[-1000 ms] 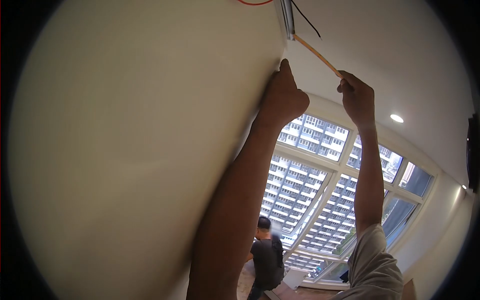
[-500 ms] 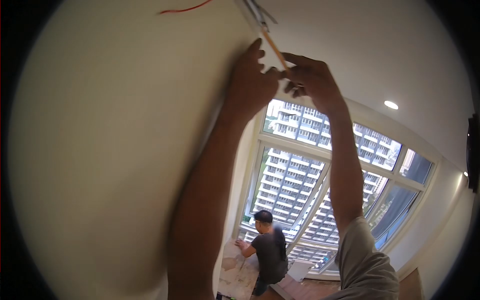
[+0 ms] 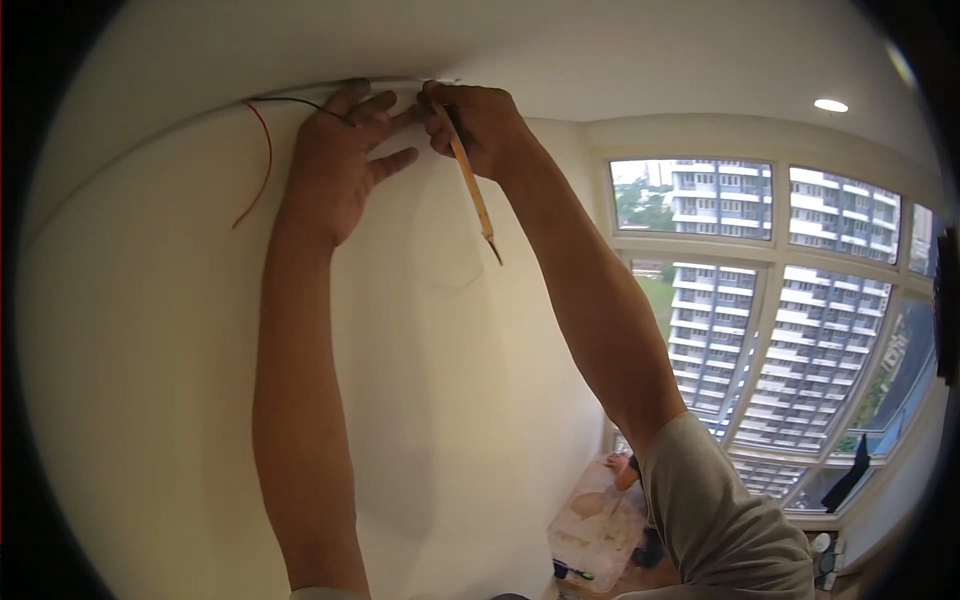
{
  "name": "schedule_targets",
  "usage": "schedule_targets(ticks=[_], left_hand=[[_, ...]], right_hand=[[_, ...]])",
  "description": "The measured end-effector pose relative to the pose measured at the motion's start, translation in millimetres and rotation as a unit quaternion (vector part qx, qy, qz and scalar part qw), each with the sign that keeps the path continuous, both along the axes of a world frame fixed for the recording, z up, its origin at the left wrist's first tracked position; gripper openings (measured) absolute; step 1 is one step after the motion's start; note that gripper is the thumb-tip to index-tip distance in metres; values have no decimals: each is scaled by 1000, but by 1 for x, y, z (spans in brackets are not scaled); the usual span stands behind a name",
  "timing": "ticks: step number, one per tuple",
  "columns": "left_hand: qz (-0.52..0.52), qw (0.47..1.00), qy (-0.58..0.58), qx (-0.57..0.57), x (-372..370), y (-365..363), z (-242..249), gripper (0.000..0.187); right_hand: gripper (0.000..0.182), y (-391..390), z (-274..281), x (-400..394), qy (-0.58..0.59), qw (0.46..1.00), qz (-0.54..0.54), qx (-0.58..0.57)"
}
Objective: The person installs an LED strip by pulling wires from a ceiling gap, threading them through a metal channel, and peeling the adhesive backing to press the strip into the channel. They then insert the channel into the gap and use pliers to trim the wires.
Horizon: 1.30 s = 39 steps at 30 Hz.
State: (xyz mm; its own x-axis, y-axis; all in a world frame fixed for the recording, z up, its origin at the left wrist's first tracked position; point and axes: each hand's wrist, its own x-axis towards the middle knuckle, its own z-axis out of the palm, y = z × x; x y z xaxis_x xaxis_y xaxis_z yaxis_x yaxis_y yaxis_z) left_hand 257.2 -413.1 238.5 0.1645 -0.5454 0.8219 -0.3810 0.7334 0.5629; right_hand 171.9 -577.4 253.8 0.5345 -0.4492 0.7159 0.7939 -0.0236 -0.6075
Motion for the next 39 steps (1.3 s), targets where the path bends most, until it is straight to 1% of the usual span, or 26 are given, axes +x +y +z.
schedule_targets(ticks=[1,3,4,7,8,9,10,11,12,14,15,18,20,21,22,23,24,26,27,28,30,31,33,37,38,39], left_hand=[[9,1000,-8,0,0,0,1,65],[-17,999,29,15,-3,1,4,68],[-12,999,25,16,-5,-2,5,68],[-23,997,68,10,-16,-7,5,70],[-30,997,74,5,-15,-8,5,69],[-38,996,79,0,-16,-10,5,68],[-37,996,79,0,-16,-11,6,68],[-40,994,99,-11,-16,-12,6,66],[-43,992,119,-22,-16,-13,7,64],[-68,987,141,-32,-13,-19,11,62],[-93,981,163,-44,-11,-20,11,59],[-105,969,209,-74,-17,-19,11,58],[-88,966,223,-99,-27,-16,7,56],[-74,961,237,-125,-32,-15,6,55],[-71,961,235,-124,-35,-15,6,55],[-70,958,250,-124,-38,-15,5,55],[-68,954,265,-123,-41,-16,5,54],[-81,953,268,-114,-44,-17,6,50],[-96,951,272,-108,-46,-17,7,46],[-93,953,269,-105,-45,-18,9,46],[-121,940,311,-70,-43,-18,15,37],[-117,942,307,-67,-43,-20,16,37],[-144,948,281,-36,-46,-22,16,27],[-117,958,260,-29,-50,-26,16,28],[-114,962,245,-30,-46,-28,16,28],[-111,966,230,-31,-45,-29,15,29]], right_hand=[[18,6,0,0,-8,1000,9,0],[13,15,-1,1,25,996,-72,53],[13,15,-1,0,21,996,-67,55],[18,-7,-4,-5,31,972,-232,16],[18,-12,-3,-6,32,973,-230,17],[22,-18,-3,-9,35,934,-350,-59],[25,-24,-3,-11,37,876,-462,-134],[28,-16,1,-20,85,818,-541,-176],[28,-23,2,-18,85,819,-540,-175],[28,-32,6,-12,-15,676,-684,-274],[28,-34,5,-13,-15,677,-683,-273],[26,-30,2,-16,10,684,-673,-282],[30,-24,-4,-18,70,742,-609,-271],[30,-21,-6,-18,69,744,-607,-269],[29,-19,-9,-18,61,844,-481,-229],[28,-19,-10,-17,51,921,-342,-182],[28,-18,-11,-16,50,922,-341,-178],[23,-16,-11,-10,-14,987,-154,-49],[20,-16,-10,-7,-48,997,-56,16],[20,-16,-10,-5,-51,997,-53,20],[18,-14,-10,1,-101,983,83,127],[18,-14,-10,2,-105,982,86,130],[17,-10,-12,4,-109,982,48,148],[15,-30,-12,25,-134,980,61,133],[24,-56,-10,47,-149,985,-85,-24],[32,-60,-10,51,-150,971,-155,-105]])
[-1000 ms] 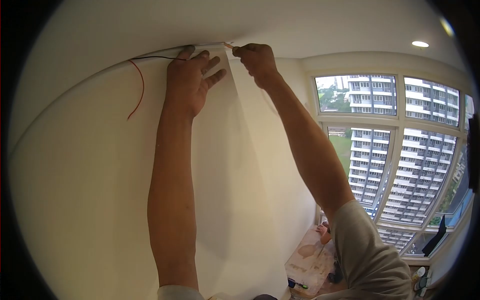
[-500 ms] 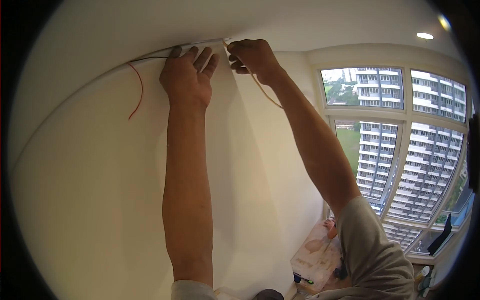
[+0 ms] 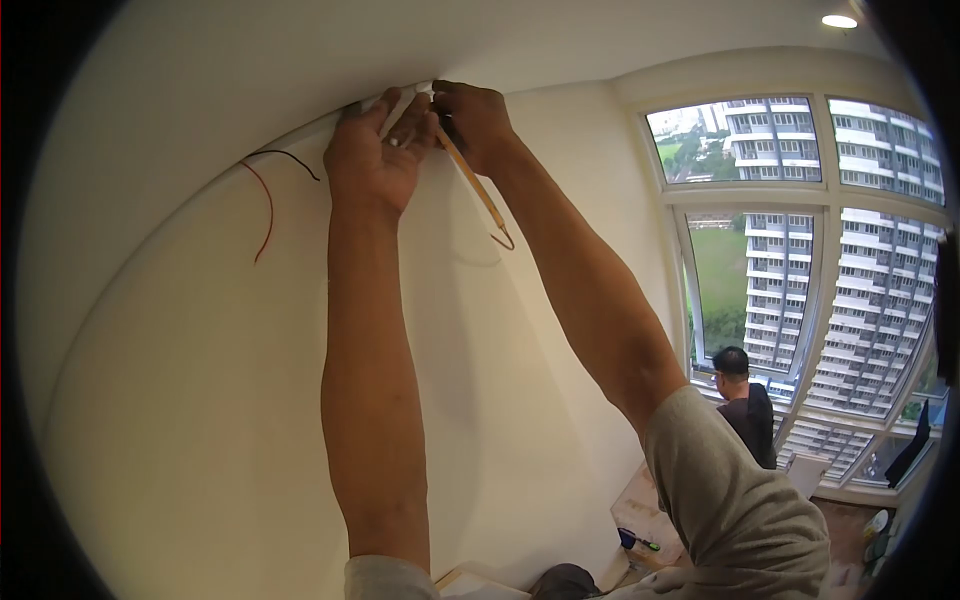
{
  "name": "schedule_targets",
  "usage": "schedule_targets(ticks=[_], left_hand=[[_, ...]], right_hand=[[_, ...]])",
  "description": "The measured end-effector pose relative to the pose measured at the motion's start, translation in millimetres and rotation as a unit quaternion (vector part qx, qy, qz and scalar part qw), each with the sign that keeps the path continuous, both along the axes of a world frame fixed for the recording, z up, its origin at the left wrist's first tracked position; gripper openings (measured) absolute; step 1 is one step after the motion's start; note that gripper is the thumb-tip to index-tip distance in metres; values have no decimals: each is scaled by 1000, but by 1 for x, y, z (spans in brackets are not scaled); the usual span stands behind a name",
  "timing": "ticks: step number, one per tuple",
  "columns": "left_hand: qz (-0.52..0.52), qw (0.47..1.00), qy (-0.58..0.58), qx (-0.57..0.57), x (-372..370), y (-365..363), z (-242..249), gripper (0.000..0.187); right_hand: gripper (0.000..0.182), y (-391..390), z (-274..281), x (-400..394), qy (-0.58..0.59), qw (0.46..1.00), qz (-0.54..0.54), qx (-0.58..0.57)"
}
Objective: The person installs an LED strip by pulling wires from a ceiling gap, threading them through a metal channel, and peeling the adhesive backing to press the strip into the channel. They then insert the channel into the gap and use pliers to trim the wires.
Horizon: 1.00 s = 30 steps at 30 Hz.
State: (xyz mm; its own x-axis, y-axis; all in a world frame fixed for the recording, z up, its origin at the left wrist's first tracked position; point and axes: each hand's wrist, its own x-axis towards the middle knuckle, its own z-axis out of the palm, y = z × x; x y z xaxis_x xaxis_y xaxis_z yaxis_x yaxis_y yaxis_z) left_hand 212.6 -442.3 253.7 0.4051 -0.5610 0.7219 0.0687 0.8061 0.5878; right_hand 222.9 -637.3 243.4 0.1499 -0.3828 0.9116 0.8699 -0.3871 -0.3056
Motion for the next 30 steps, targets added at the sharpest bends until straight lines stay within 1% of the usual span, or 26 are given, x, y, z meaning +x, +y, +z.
schedule_targets(ticks=[1,3,4,6,7,9,13,15,16,17,18,19,20,21,22,24,25,27,28,30], left_hand=[[2,1000,-1,3,-2,1,0,29],[68,998,-11,0,-6,3,0,30],[70,997,-12,2,-7,2,-1,30],[41,999,7,-34,-9,0,-3,31],[42,999,6,-33,-5,-1,-4,31],[-40,998,-27,-35,4,-4,-4,48],[-33,999,-20,-27,10,-2,-7,49],[5,996,-89,8,14,5,-6,50],[5,996,-89,8,16,7,-6,50],[34,993,-110,33,16,11,-6,41],[63,988,-131,58,17,14,-5,32],[63,988,-132,59,20,15,-4,32],[59,986,-146,62,23,17,-2,34],[54,984,-160,65,25,17,-1,36],[54,984,-160,65,27,16,-2,36],[22,991,-128,42,19,15,-7,38],[22,991,-127,41,17,13,-9,38],[-56,991,-125,4,19,6,-11,37],[-56,991,-124,5,22,3,-10,37],[-77,993,-87,-11,26,-2,-7,34]], right_hand=[[40,-4,0,4,-7,994,-83,-63],[42,23,-1,-15,5,999,-47,-21],[43,36,-1,-27,8,999,-34,-7],[42,55,-4,-46,84,990,45,105],[42,56,-4,-46,83,990,46,105],[49,53,-3,-43,63,997,-25,45],[49,58,-2,-46,72,995,-54,36],[41,59,2,-43,61,987,-145,19],[41,57,4,-44,61,987,-144,19],[31,56,6,-49,84,994,-25,61],[24,57,7,-52,106,984,96,103],[24,60,8,-53,105,984,96,103],[18,60,9,-53,96,974,160,126],[15,61,10,-53,86,960,223,148],[15,62,9,-53,87,960,223,147],[15,65,7,-56,71,927,312,196],[15,67,7,-56,72,927,312,196],[16,64,7,-50,39,894,405,190],[16,63,7,-47,39,894,405,191],[18,59,6,-41,7,879,432,203]])
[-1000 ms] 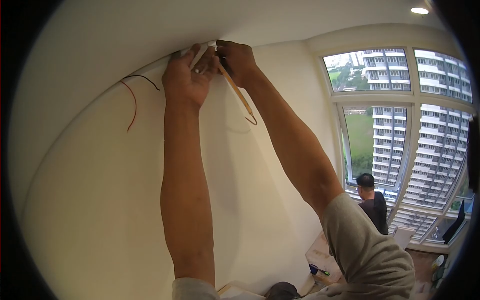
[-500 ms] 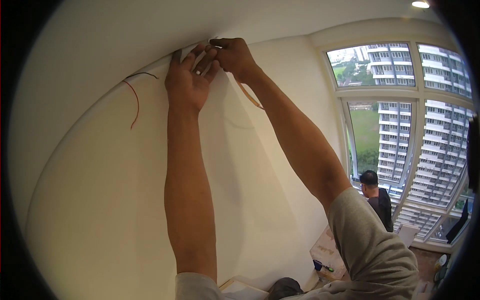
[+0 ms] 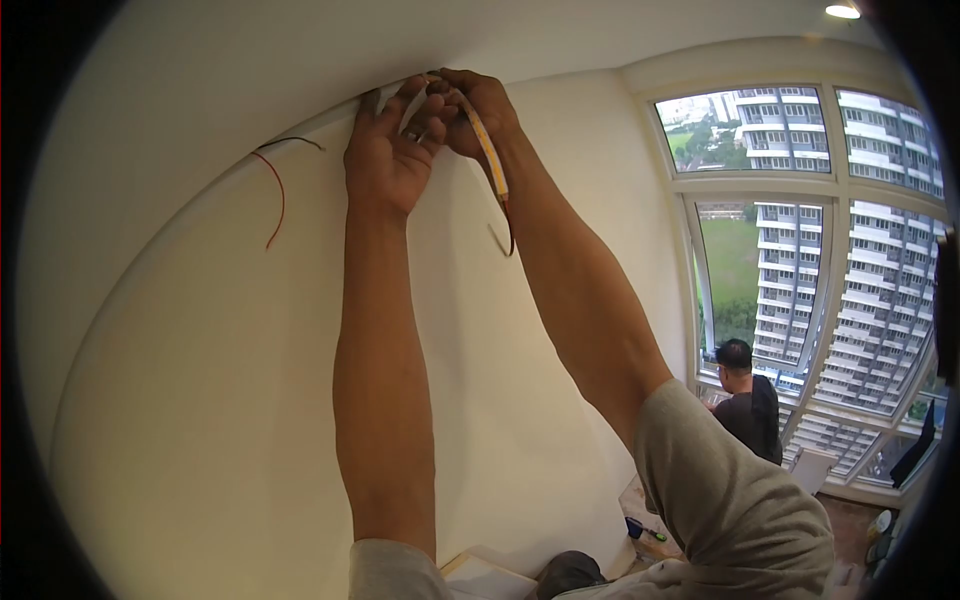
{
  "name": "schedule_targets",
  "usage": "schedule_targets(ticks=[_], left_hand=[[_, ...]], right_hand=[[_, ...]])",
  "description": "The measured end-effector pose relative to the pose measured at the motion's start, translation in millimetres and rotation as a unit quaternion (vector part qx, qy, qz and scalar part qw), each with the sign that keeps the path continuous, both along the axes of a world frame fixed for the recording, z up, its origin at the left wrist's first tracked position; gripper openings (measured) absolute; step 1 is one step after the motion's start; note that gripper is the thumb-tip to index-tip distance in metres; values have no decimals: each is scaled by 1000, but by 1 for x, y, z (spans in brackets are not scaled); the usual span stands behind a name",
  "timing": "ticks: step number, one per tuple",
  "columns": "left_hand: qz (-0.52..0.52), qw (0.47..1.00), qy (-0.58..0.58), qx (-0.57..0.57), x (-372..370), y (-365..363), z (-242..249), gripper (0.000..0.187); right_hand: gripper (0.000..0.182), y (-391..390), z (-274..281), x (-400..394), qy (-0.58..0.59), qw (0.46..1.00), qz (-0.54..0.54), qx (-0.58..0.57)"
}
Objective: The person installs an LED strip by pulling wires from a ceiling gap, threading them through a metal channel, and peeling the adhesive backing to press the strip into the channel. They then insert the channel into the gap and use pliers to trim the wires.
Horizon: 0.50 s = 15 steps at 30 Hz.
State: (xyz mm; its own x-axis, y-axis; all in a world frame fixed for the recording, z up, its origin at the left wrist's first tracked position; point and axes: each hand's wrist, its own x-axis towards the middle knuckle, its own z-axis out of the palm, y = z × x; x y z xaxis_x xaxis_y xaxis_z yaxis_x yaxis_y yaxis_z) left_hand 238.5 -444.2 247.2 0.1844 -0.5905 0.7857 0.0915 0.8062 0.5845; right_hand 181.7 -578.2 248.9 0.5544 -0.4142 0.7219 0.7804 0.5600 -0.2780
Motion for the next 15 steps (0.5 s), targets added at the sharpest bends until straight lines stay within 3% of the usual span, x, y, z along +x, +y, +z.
schedule_targets(ticks=[1,3,4,6,13,15], left_hand=[[0,1000,0,0,1,-3,1,34],[137,990,22,33,-5,-5,6,31],[137,990,21,32,-8,-8,9,31],[236,971,5,26,-14,-12,14,28],[331,942,66,0,-21,-33,23,21],[349,934,80,-16,-25,-34,22,19]], right_hand=[[18,-2,-1,2,0,1000,0,0],[17,-7,-1,8,-35,997,71,5],[17,-11,-1,10,-37,997,72,4],[15,-10,-4,6,-25,997,65,-27],[17,-25,-1,9,3,993,110,-35],[21,-18,1,-3,82,988,-97,-87]])
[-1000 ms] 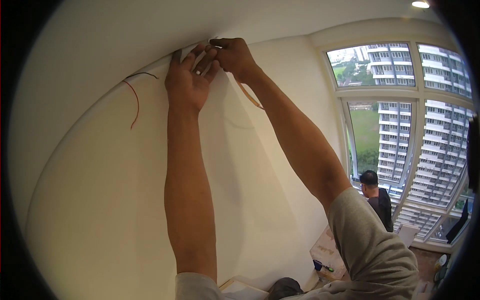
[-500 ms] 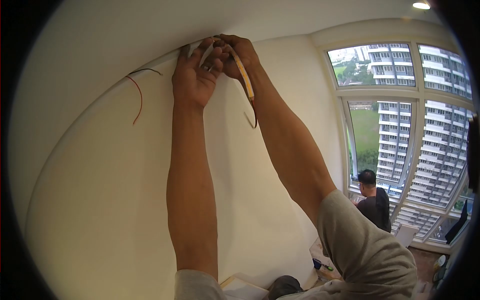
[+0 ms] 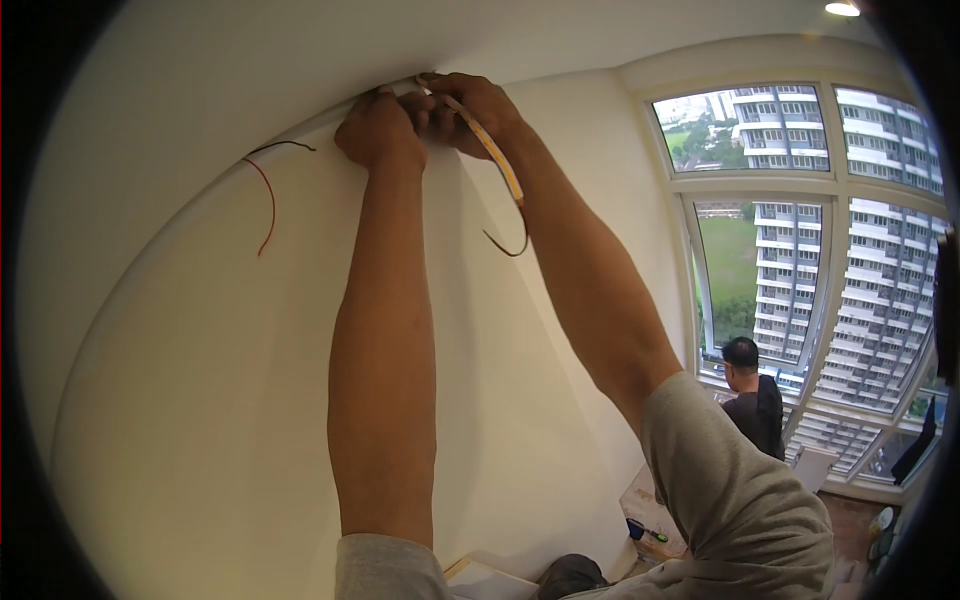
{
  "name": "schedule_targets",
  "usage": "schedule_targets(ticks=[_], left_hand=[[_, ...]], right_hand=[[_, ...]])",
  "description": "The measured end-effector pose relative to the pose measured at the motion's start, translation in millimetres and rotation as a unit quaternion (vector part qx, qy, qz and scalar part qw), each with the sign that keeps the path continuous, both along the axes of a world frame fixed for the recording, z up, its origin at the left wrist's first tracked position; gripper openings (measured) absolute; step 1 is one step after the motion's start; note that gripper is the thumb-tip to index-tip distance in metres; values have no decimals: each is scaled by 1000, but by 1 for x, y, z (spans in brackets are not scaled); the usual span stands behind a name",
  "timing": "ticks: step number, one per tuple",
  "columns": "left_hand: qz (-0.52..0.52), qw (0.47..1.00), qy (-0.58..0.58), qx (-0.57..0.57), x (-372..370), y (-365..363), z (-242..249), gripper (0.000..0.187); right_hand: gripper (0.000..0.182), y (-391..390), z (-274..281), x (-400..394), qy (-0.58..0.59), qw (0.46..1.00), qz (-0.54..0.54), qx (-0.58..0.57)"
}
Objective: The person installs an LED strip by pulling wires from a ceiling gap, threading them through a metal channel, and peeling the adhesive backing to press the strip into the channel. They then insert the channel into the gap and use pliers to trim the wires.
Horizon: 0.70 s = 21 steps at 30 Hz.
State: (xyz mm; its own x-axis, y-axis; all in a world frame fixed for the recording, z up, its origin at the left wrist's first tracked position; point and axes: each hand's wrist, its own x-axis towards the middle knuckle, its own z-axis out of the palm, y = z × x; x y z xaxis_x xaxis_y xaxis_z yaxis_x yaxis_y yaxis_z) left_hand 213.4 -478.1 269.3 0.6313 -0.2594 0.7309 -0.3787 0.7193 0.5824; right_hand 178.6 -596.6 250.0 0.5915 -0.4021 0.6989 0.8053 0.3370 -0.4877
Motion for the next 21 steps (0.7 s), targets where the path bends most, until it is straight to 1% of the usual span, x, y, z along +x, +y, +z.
schedule_targets(ticks=[1,2,3,4,6,7,8,9,10,12,13,14,16,17,18,20,21], left_hand=[[0,1000,1,0,-2,-1,-1,19],[7,1000,4,-27,-2,-4,-1,19],[13,998,6,-54,-3,-6,-1,19],[12,998,7,-55,-3,-8,-2,19],[38,996,-20,-82,-1,-12,-2,21],[38,996,-19,-81,0,-14,-2,21],[59,996,-27,-57,1,-14,0,21],[81,996,-35,-32,2,-14,0,22],[82,996,-34,-30,2,-15,1,22],[36,997,0,-73,1,-17,2,19],[38,997,1,-73,2,-18,2,19],[34,996,22,-80,-1,-18,2,16],[30,995,44,-86,-6,-13,6,14],[16,995,63,-77,-8,-10,6,13],[2,994,83,-68,-9,-8,7,12],[6,994,96,-52,-10,-5,7,13],[6,994,108,-36,-11,-4,8,14]], right_hand=[[21,3,0,-6,1,1000,0,0],[24,3,-1,-10,20,990,-122,-64],[29,4,-1,-13,37,961,-243,-127],[29,5,-1,-10,38,961,-243,-128],[24,0,1,1,2,894,-416,-168],[24,-5,0,4,3,894,-416,-168],[26,-7,-1,5,-27,817,-538,-205],[27,-10,-3,7,-57,722,-648,-236],[27,-13,-3,8,-55,723,-647,-236],[19,-19,-2,9,-85,571,-775,-258],[19,-24,-3,7,-97,513,-806,-280],[19,-28,-3,4,-97,515,-804,-280],[20,-35,2,-2,-107,410,-844,-330],[23,-35,1,-9,-103,376,-852,-349],[23,-37,1,-12,-103,378,-851,-350],[24,-39,0,-18,-90,340,-848,-397],[23,-40,0,-19,-105,325,-849,-403]])
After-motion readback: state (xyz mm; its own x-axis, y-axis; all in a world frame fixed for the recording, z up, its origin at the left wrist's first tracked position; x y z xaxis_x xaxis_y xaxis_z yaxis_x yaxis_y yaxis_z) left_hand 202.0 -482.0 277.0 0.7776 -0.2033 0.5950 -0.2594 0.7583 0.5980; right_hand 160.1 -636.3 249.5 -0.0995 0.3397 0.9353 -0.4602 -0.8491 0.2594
